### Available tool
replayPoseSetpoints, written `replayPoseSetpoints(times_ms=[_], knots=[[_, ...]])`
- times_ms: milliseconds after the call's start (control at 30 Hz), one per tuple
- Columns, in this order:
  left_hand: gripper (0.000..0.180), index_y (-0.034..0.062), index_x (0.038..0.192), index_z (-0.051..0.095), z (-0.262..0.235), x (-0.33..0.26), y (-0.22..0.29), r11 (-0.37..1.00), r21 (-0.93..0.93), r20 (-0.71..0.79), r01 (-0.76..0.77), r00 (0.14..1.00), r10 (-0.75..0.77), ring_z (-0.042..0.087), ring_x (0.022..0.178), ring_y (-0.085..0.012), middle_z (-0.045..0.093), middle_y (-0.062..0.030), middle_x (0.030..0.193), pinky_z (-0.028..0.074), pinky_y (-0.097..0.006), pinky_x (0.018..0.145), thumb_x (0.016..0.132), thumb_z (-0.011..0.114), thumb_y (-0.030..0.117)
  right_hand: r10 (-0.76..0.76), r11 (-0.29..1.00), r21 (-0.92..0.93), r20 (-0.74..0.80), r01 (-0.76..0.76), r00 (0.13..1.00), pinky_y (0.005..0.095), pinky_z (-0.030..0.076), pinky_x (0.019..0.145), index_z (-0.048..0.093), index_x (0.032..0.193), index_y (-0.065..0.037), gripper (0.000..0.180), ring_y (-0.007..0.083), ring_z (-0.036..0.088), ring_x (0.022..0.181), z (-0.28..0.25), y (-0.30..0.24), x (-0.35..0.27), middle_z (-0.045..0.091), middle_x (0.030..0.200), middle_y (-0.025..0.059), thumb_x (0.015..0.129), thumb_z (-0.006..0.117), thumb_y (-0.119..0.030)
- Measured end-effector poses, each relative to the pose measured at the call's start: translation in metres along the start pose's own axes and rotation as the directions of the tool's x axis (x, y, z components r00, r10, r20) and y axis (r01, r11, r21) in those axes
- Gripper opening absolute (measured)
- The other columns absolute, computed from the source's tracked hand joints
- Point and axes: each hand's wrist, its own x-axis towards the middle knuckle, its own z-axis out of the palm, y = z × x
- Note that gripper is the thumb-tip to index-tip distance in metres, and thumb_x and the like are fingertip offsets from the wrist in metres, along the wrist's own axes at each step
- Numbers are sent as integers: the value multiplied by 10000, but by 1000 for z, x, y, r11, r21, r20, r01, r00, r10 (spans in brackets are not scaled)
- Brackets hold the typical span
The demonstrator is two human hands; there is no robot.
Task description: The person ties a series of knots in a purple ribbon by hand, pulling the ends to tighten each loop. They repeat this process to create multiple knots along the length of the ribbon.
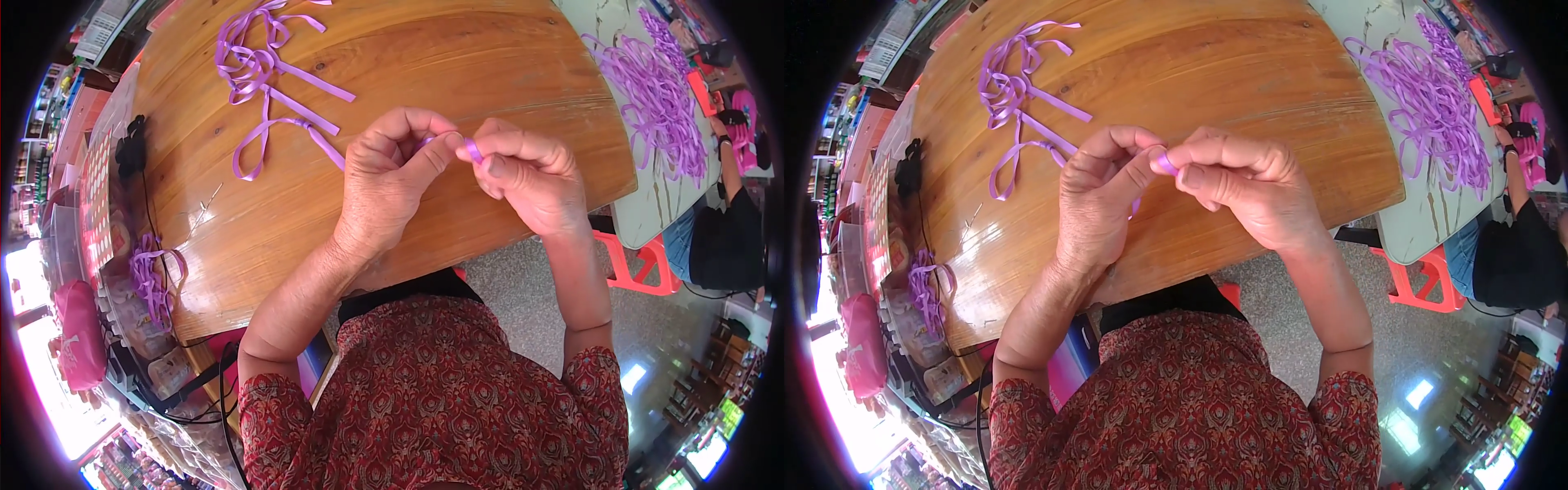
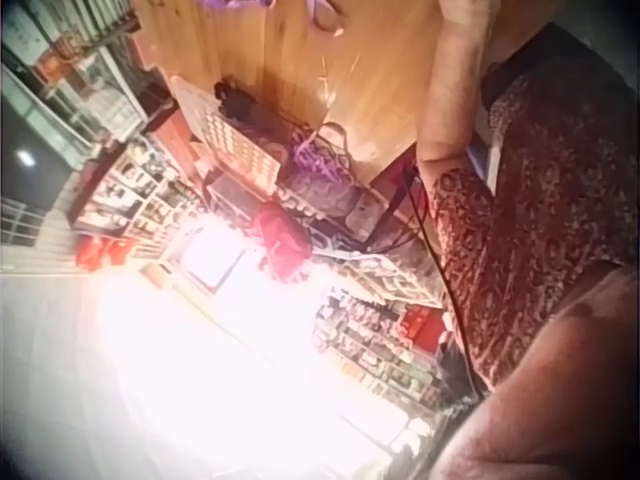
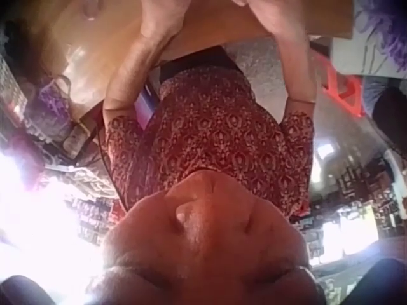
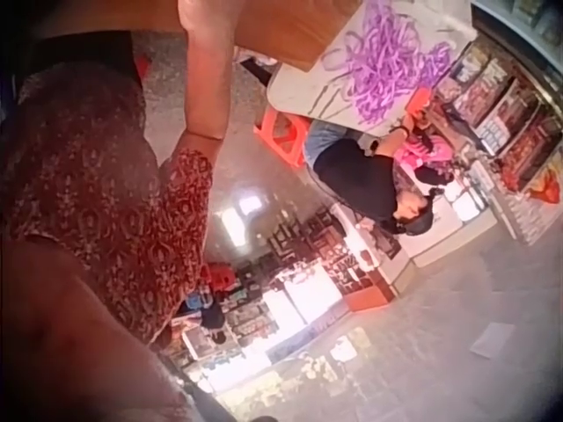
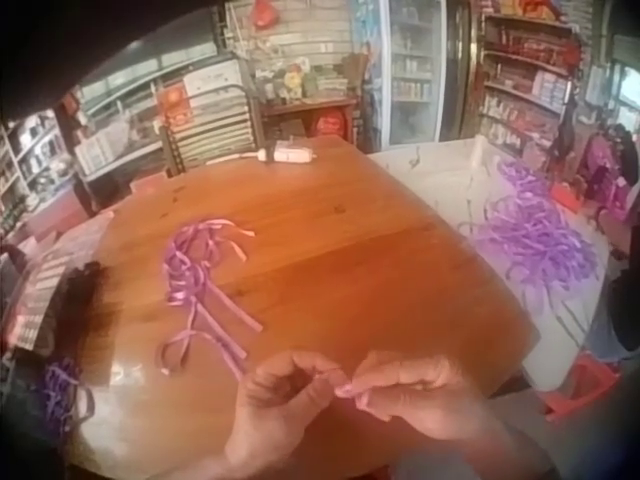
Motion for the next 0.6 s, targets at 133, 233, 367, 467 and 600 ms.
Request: replayPoseSetpoints(times_ms=[133, 233, 367, 467, 600], knots=[[104, 20, 948, 625, 1, -2, -8, 995, -60, -25, -83, 996, 82, 534, 786, -39, 598, 14, 867, 434, -170, 708, 862, 609, -36, -118, 979, -178, -76, 103, 990, 212, 378, 556, 674, 1009, 18, 176, 95, 495, 696, 9, 3, 6, 590, 879, 74, 849, 601, 17], [105, 14, 951, 624, 2, -1, -11, 981, -15, -5, -193, 981, 193, 527, 809, -46, 572, 16, 875, 433, -177, 728, 862, 606, -41, -276, 850, -479, -48, 220, 960, 215, 412, 603, 672, 1034, 11, 214, 105, 526, 757, 10, 3, 10, 601, 894, 61, 835, 604, 51], [122, 6, 958, 638, 1, -1, -12, 980, 24, -16, -195, 981, 196, 522, 805, -53, 545, 13, 863, 435, -186, 734, 853, 613, -50, -429, 543, -785, 47, 299, 902, 226, 453, 621, 675, 1039, 0, 257, 125, 573, 753, 12, 4, 9, 620, 866, 49, 799, 634, 79], [121, 4, 958, 646, 7, -1, -14, 982, 7, -19, -190, 982, 190, 521, 796, -54, 545, 8, 862, 436, -187, 721, 849, 624, -43, -531, 331, -881, 123, 339, 838, 232, 467, 598, 679, 1030, -8, 280, 136, 593, 720, 14, 9, 7, 631, 846, 61, 768, 657, 90], [116, -3, 955, 647, 4, 0, -17, 973, 18, -15, -230, 973, 230, 527, 783, -52, 548, 7, 852, 439, -179, 716, 842, 642, -28, -579, 267, -902, 131, 340, 804, 235, 480, 586, 674, 999, -10, 290, 144, 609, 704, 20, 10, 6, 641, 846, 76, 732, 679, 105]])
